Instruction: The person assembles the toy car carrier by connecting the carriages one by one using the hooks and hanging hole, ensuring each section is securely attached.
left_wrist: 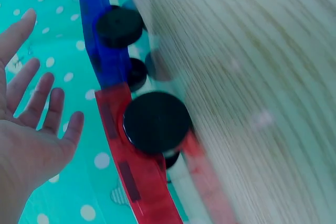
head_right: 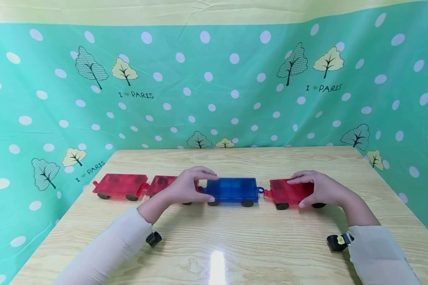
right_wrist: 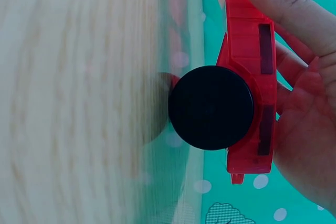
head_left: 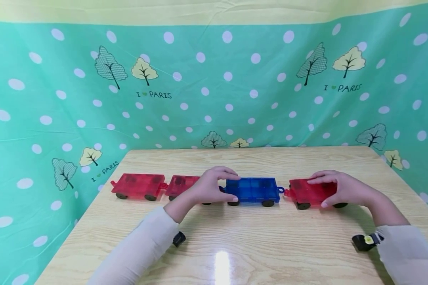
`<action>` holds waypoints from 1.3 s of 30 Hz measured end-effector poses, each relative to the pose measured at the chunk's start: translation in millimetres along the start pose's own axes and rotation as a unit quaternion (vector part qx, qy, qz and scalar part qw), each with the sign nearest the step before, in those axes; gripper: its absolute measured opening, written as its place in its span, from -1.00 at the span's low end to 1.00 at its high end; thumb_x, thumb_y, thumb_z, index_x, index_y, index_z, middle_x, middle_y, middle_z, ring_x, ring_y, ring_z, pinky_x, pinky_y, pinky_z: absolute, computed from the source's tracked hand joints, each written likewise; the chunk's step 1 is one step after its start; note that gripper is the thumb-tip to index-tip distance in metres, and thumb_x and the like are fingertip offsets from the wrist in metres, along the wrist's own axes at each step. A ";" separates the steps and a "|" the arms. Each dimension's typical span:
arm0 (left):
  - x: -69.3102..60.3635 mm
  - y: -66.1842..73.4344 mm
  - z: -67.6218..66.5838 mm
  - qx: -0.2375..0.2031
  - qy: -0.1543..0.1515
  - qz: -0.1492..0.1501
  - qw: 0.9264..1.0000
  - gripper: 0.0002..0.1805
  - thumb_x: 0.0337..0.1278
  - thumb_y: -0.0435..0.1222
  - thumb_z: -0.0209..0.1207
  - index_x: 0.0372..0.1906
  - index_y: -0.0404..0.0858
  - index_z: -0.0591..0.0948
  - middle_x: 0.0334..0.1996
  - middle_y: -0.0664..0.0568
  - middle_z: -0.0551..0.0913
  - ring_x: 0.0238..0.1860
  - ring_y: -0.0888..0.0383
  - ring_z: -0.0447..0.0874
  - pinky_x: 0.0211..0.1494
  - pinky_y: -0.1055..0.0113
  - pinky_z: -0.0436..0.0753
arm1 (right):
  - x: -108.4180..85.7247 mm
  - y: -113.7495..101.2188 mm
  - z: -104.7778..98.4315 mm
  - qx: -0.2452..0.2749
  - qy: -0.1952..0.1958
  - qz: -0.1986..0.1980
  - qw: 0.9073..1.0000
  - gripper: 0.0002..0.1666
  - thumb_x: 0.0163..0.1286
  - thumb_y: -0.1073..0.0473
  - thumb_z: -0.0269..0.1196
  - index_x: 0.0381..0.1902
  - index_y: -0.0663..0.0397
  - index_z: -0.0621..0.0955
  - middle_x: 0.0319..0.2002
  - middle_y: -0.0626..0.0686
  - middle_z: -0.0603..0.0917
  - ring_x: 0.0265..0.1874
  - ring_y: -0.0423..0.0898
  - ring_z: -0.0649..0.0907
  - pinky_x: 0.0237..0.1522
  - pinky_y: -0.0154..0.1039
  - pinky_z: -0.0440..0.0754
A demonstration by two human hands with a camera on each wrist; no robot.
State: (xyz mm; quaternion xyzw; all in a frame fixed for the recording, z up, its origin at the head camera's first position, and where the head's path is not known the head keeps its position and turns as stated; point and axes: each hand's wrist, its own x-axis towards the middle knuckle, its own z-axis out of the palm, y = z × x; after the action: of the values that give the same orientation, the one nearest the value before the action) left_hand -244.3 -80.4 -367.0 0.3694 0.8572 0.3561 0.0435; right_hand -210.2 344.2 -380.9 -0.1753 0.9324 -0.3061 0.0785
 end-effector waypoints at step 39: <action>64.7 22.5 44.2 0.172 -0.096 -0.070 0.978 -0.07 -0.27 0.23 0.45 0.38 0.31 0.38 0.37 0.21 0.31 0.35 0.07 0.14 0.18 0.05 0.32 | 1.8 4.6 1.1 -0.001 0.000 -0.012 1.000 -0.16 -0.11 -0.03 0.59 0.18 0.09 0.62 0.25 0.32 0.40 0.18 0.39 0.32 -0.17 -0.05 0.62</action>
State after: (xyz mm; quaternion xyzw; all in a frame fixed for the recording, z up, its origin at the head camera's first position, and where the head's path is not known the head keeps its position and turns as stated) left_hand -262.6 -1.2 -373.2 0.3430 0.9212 0.1622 0.0861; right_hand -212.9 346.4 -384.7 -0.1868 0.9306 -0.3057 0.0748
